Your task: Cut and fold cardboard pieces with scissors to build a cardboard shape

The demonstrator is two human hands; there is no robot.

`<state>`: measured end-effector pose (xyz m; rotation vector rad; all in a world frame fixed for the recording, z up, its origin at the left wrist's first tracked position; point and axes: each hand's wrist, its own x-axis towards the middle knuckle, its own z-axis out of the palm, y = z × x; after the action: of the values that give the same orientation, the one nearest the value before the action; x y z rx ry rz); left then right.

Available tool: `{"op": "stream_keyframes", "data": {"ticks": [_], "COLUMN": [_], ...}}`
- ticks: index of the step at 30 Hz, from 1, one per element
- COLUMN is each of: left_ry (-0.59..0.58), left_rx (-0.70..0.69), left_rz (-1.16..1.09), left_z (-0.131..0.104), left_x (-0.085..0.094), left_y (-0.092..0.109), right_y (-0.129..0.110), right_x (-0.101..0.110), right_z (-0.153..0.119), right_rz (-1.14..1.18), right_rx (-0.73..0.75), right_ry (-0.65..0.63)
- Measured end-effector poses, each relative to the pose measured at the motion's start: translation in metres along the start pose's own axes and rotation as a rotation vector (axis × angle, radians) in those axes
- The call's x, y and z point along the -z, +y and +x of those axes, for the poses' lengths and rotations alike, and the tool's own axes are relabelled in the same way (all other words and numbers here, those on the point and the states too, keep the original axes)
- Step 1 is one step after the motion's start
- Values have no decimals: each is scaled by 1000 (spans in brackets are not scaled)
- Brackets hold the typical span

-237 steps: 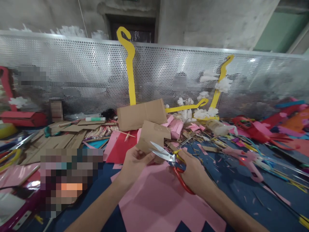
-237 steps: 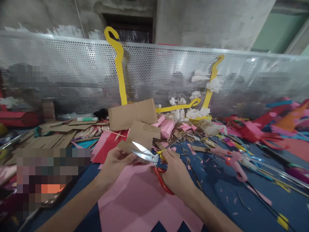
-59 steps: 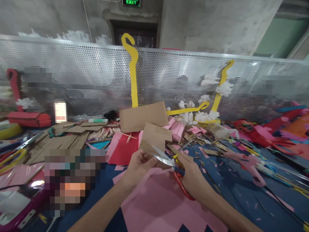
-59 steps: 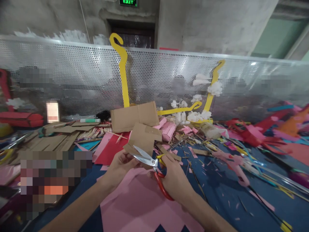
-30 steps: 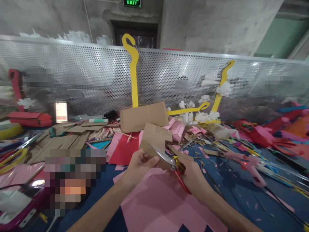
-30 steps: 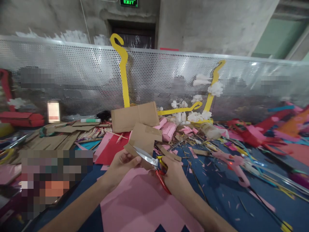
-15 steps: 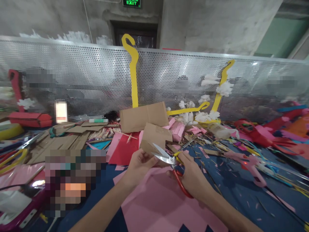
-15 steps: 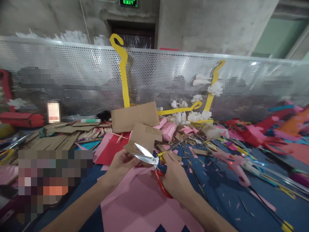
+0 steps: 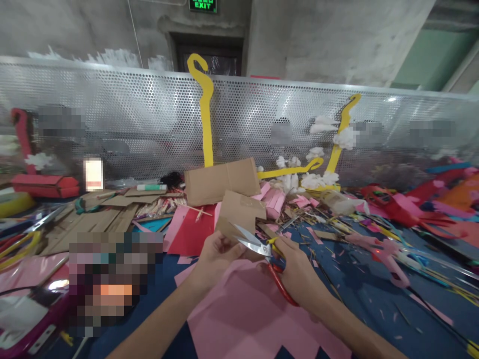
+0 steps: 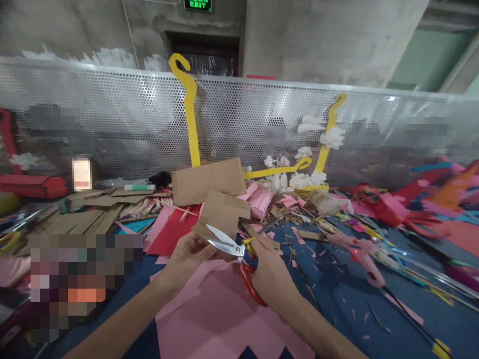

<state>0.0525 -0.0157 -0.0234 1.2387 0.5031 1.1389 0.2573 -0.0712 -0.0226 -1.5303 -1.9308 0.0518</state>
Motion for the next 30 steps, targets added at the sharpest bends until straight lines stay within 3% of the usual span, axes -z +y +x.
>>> {"op": "stream_keyframes", "data": {"ticks": [15,30], "left_ry": [-24,23], "left_rx": [-2,46], "left_rz": [-58,51], "left_z": [-1,-1], "left_x": [-3,-2], "left_y": [5,9], "right_y": [3,14], "right_x": [-2,-11], "right_z": [1,-2], "right_rz": [-26,10], "right_rx": [-32,-55], "right_ry": [-23,-26]}}
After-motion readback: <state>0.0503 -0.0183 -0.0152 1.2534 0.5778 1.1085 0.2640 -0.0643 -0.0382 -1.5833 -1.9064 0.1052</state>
